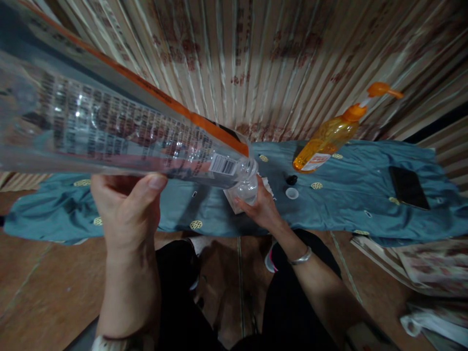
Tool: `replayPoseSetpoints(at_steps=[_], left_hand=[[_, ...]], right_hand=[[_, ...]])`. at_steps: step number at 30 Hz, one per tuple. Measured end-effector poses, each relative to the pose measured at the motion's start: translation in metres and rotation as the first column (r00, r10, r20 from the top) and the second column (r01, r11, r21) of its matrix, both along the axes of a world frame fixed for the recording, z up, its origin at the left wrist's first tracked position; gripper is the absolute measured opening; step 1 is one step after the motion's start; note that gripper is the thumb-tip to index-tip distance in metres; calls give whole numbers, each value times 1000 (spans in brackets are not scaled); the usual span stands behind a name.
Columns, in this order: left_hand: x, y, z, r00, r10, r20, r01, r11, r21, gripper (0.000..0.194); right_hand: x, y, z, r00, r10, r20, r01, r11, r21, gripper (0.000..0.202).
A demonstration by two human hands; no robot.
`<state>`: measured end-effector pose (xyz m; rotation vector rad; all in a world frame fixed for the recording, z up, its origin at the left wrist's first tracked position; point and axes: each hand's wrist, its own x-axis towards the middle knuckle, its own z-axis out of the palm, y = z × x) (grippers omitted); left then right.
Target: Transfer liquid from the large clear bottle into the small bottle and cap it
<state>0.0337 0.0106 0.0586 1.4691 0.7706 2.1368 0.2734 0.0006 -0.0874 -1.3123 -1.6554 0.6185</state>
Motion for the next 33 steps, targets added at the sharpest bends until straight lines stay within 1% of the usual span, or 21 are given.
replayPoseSetpoints(at_steps=[2, 4, 6, 10, 13, 18, 20, 24, 30, 33], left_hand=[[0, 0, 1, 1000, 14, -2, -14, 1000, 0, 82], [1, 0, 2, 999, 35, 9, -35, 999, -6, 86], [3, 0, 3, 998, 54, 32, -53, 998, -13, 83], [4, 0, 3, 997, 76, 22, -76, 997, -26, 67], [3, 0, 2, 996, 92, 8, -92, 995, -35, 63], [1, 0, 1, 998, 70, -1, -70, 997, -29, 61], [1, 0, 1, 997, 79, -15, -80, 996, -31, 59], [0, 1, 0, 995, 96, -10, -96, 995, -13, 64], [0, 1, 0, 994, 107, 6, -107, 994, -21, 67], [-1, 2, -1, 993, 117, -17, -117, 993, -19, 71]], right_hand=[[0, 0, 0, 1000, 7, 2, -7, 1000, 2, 84], [0, 0, 0, 1000, 14, 0, -14, 1000, 8, 82], [0, 0, 0, 1000, 11, -2, -11, 1000, 13, 82], [0, -1, 0, 1000, 0, 9, 1, 1000, -4, 84], [0, -1, 1, 1000, 2, 6, -2, 1000, -4, 85], [0, 0, 0, 1000, 5, 2, -5, 1000, -15, 85], [-1, 0, -1, 1000, 0, 1, 0, 1000, -9, 85], [-2, 0, -3, 1000, -7, -10, 7, 1000, 5, 86], [-2, 0, -2, 1000, 7, -21, -7, 1000, -20, 87], [-2, 1, -4, 1000, 5, -28, -5, 1000, -5, 88]])
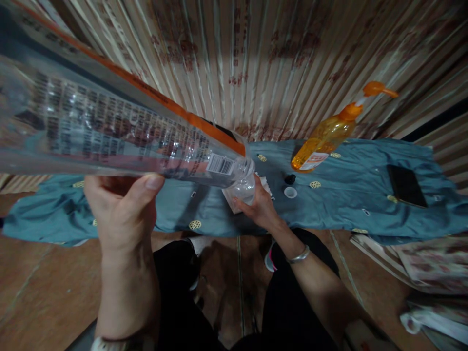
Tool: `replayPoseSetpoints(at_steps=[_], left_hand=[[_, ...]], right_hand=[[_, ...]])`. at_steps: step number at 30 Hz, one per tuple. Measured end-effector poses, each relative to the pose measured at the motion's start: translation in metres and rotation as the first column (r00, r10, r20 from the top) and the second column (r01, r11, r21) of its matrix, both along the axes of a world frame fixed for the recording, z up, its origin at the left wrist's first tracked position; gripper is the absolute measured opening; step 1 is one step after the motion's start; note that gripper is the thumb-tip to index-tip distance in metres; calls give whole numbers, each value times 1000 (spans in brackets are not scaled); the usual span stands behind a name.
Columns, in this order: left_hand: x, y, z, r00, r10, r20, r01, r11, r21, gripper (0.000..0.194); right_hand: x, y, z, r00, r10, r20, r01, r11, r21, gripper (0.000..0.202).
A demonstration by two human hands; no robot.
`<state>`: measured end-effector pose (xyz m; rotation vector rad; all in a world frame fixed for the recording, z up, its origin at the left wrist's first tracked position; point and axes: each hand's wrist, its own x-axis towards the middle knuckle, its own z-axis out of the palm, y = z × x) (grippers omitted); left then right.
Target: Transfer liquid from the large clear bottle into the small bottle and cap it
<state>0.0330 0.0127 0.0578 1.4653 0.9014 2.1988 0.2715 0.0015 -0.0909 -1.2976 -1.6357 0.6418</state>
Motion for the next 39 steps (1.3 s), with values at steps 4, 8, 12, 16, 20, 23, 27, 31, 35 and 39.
replayPoseSetpoints(at_steps=[4, 8, 12, 16, 20, 23, 27, 31, 35, 39], left_hand=[[0, 0, 1, 999, 38, 25, -37, 999, -13, 68], [3, -1, 4, 998, 46, 52, -46, 999, -12, 74], [2, -1, 4, 999, 38, 30, -38, 999, -3, 75], [1, 0, 3, 999, 24, 40, -24, 1000, -6, 74], [3, 0, 4, 999, 48, 8, -48, 999, -2, 81], [1, 0, 4, 997, 72, -8, -72, 997, -10, 82], [-1, -1, 2, 998, 62, -22, -63, 998, -11, 81], [0, -2, 3, 999, 43, 30, -43, 999, -1, 82], [3, -6, 7, 1000, 28, 5, -28, 999, -18, 77], [4, -8, 10, 1000, 5, 14, -5, 999, -31, 75]], right_hand=[[0, 1, -2, 1000, 4, 2, -4, 1000, 1, 89], [0, 1, -2, 1000, 4, 14, -3, 1000, -3, 89], [0, 0, -1, 999, -9, 39, 9, 1000, -10, 88], [-1, 0, -1, 998, -19, 53, 20, 1000, -17, 88], [-1, 0, -1, 999, -24, 33, 24, 1000, -19, 89], [-1, 0, -1, 1000, -20, 23, 21, 999, -24, 89], [-1, 1, -2, 1000, -3, 18, 3, 1000, -14, 89], [-1, 1, -2, 1000, -6, 16, 6, 1000, -12, 89], [-2, 1, -1, 1000, 9, 10, -9, 1000, -3, 89], [-2, 1, 1, 1000, 9, 12, -9, 1000, -4, 88]])
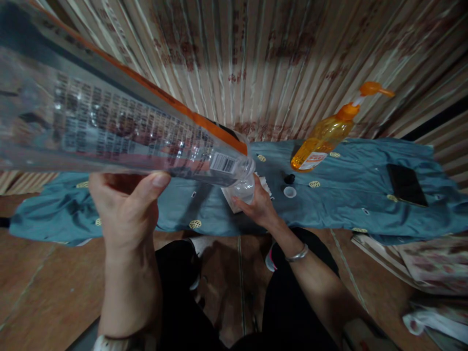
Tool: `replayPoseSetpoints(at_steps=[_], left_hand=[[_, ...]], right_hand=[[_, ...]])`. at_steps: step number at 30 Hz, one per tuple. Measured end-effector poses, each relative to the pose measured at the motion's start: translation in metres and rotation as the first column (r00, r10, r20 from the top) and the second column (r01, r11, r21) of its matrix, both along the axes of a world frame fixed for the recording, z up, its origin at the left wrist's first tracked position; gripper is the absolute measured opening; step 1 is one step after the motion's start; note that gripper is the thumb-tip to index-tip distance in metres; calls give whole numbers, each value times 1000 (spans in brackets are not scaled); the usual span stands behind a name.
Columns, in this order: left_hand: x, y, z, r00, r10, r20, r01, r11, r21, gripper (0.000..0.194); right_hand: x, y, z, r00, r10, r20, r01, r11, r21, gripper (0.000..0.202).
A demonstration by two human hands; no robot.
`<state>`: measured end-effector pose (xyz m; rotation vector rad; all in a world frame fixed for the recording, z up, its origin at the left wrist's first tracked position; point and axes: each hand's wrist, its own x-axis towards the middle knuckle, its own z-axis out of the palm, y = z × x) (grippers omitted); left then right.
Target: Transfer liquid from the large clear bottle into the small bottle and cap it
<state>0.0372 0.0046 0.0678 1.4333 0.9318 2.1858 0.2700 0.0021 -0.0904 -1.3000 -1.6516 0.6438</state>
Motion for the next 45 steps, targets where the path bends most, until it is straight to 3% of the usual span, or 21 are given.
replayPoseSetpoints(at_steps=[8, 25, 37, 45], left_hand=[[-3, 2, -1, 1000, -16, -11, 17, 999, 50, 83], [-2, 1, -1, 999, -33, -27, 35, 996, 86, 65], [1, -4, 5, 996, -85, -25, 86, 995, 51, 86], [3, -6, 10, 990, -135, -39, 137, 989, 52, 84]], right_hand=[[1, 1, -1, 1000, 24, 0, -24, 999, 33, 89], [0, 1, -4, 1000, 18, 2, -18, 997, 73, 87], [0, 2, -7, 999, 13, 33, -16, 995, 94, 87], [-1, 2, -6, 999, 13, 31, -16, 995, 95, 85]])
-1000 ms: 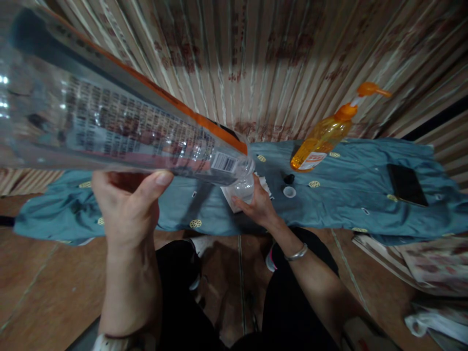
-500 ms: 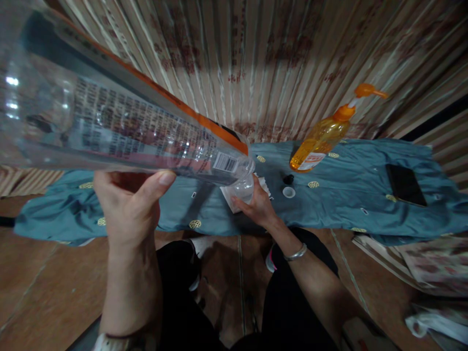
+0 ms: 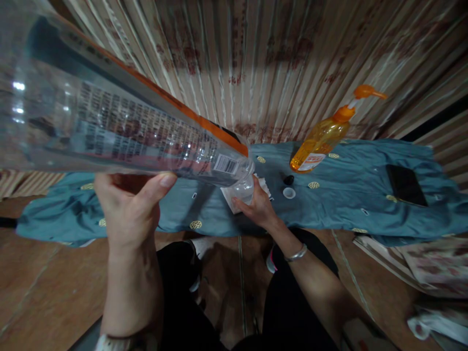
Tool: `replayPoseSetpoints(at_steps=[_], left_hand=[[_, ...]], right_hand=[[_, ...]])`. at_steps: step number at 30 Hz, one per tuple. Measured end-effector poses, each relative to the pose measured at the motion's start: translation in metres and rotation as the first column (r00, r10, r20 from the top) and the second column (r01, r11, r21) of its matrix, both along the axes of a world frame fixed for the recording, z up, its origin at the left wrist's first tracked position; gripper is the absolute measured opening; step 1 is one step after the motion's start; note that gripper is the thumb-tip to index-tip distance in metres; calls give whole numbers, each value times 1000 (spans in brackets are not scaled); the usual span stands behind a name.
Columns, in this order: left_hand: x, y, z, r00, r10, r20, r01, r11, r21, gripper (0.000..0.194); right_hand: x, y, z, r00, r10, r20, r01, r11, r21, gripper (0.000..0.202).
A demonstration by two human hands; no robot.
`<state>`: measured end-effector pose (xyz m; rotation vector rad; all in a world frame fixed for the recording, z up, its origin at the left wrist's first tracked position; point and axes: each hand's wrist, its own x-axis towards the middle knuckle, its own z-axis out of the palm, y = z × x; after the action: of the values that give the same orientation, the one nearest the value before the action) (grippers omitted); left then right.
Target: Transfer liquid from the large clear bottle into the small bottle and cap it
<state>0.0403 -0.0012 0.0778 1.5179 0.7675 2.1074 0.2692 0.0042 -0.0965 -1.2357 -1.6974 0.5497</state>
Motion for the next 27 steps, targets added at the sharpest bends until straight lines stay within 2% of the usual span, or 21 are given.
replayPoseSetpoints(at_steps=[4, 10, 20, 27], left_hand=[[0, -1, 2, 999, 35, -2, -35, 999, -18, 84], [-1, 0, -2, 995, 100, -25, -101, 994, -35, 71], [-1, 2, -1, 996, 90, -9, -90, 996, -7, 81], [1, 1, 1, 994, 106, -33, -108, 993, -49, 73]], right_hand=[[-1, -1, 1, 1000, -11, 1, 11, 1000, 2, 85], [-1, -2, 4, 1000, 5, -14, -5, 1000, -14, 82], [-1, 0, 1, 999, 14, -31, -14, 1000, -6, 85], [0, 0, 4, 999, 22, -29, -22, 1000, -7, 81]])
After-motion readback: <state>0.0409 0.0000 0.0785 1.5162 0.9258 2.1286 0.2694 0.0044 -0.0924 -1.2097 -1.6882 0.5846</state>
